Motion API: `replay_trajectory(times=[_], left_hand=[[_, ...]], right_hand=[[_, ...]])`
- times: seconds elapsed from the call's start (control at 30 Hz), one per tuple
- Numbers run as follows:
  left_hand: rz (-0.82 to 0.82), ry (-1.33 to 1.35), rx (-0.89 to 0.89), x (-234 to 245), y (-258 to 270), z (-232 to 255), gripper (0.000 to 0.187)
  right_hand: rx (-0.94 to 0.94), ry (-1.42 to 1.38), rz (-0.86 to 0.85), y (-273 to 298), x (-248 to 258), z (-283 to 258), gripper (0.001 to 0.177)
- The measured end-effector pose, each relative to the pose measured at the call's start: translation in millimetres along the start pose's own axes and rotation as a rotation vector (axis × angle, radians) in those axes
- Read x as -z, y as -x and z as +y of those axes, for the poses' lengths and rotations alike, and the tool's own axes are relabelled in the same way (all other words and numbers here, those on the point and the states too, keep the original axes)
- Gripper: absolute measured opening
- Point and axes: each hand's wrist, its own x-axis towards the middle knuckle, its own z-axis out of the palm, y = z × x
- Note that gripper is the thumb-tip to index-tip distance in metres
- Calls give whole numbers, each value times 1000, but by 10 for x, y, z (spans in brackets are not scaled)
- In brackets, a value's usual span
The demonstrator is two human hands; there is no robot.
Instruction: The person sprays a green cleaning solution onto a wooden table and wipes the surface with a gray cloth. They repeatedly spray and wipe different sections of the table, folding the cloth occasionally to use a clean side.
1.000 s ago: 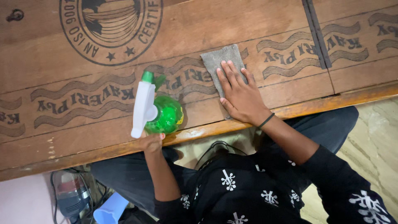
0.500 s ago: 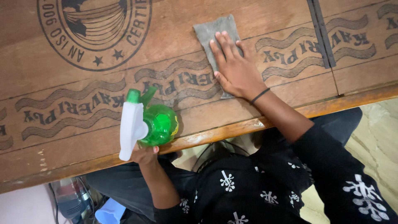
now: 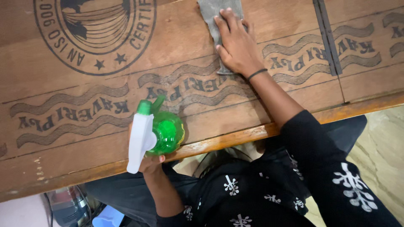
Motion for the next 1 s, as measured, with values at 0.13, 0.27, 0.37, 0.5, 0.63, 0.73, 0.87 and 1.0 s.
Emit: replay_trajectory(times=[0.13,0.27,0.37,0.5,0.63,0.73,0.87,1.0], left_hand=[[-28,-40,22,-126,-109,88,96],[-46,-36,-4,-168,-163,66,99],[-60,27,15,-142,-178,37,99],[-71,111,45,-50,-129,-34,100],[-46,164,64,86,-96,-212,106],[28,141,56,127,-82,-277,113],[26,69,2,-16,-109,-174,111],[-33,-13,-50,-211,-261,-70,104]], right_hand=[[-57,17,3,-194,-74,65,68],[-60,116,2,-233,-156,31,74],[70,175,-14,-172,-121,-38,80],[222,58,-148,140,4,-315,84],[466,-180,-189,437,109,-544,85],[629,-514,-186,500,173,-556,62],[500,-899,-334,421,211,-548,33],[343,-748,-323,476,350,-640,25]])
